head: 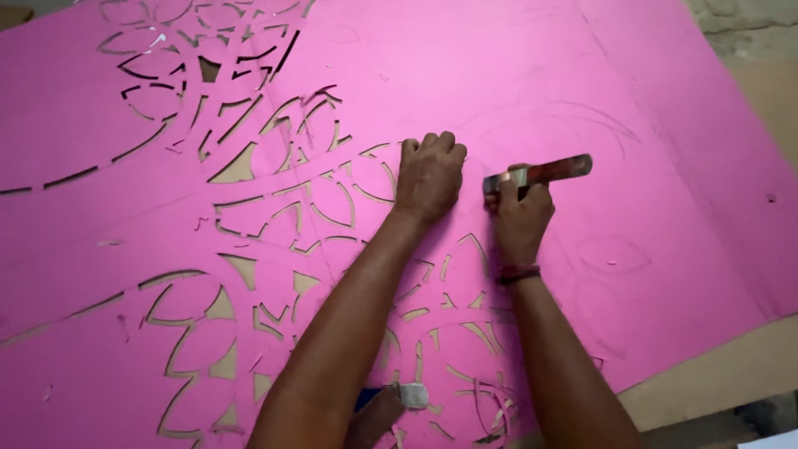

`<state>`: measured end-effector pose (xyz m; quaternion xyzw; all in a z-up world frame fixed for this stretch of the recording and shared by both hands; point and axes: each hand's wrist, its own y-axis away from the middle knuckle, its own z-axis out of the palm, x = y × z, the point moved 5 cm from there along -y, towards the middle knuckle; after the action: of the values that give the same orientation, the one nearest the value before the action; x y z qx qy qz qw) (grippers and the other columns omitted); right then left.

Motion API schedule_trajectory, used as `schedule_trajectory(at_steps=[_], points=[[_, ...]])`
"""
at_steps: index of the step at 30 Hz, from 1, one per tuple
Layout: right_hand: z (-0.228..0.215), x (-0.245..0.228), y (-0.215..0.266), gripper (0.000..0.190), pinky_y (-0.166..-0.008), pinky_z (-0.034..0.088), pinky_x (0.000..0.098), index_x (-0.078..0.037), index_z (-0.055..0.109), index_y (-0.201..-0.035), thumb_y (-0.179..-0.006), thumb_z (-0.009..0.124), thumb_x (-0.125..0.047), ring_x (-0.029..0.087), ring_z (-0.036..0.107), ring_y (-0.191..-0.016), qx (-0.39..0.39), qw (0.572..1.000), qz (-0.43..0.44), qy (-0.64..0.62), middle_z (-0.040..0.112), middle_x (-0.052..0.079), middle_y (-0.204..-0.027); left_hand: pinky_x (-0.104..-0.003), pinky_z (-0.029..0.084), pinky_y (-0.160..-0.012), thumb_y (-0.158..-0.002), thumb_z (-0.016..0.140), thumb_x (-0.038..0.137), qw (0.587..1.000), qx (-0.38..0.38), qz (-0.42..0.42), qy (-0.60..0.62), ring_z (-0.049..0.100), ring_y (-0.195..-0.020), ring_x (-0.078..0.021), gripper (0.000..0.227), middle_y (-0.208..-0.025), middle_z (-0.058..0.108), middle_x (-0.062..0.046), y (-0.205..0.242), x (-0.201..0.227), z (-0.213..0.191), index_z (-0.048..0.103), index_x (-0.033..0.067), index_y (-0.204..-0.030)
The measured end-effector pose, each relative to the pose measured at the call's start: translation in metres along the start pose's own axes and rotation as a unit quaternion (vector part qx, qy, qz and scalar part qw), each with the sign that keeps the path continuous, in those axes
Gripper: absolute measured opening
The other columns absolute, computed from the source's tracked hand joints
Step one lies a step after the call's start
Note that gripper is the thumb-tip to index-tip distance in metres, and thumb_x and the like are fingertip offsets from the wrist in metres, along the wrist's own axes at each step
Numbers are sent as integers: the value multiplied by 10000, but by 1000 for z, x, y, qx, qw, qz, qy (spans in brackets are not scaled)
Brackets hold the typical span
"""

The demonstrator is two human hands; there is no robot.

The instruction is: The person carves an intricate pattern into a pink board using a handheld knife.

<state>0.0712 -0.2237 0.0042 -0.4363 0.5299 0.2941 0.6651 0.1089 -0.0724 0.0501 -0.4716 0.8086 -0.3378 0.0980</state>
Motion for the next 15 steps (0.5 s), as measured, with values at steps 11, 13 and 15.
schedule_trajectory(at_steps=[11, 13, 15], points=[[-6, 2, 8, 151, -558, 539, 263, 56, 663, -1059, -1023, 646, -90, 97, 647, -637, -5, 999, -35, 12, 680, 50, -796, -468, 596, -738, -850, 602, 24, 988, -134, 14, -75, 702, -908, -331, 111, -963, 698, -168, -36, -8, 43, 711, 47, -850], [-7, -1, 9, 150, -563, 540, 264, 54, 668, -1043, -1023, 648, -94, 96, 651, -642, -4, 999, -46, 28, 686, 47, -791, -472, 597, -771, -844, 616, 22, 982, -171, 6, -80, 712, -916, -337, 117, -987, 708, -173, -43, -12, 51, 727, 54, -864], [-6, -4, 10, 142, -562, 538, 265, 49, 660, -1031, -1017, 640, -91, 93, 648, -639, -6, 999, -46, 14, 685, 43, -789, -466, 595, -785, -814, 639, 26, 977, -199, 5, -82, 719, -916, -340, 122, -1008, 713, -182, -47, -14, 56, 740, 56, -876]])
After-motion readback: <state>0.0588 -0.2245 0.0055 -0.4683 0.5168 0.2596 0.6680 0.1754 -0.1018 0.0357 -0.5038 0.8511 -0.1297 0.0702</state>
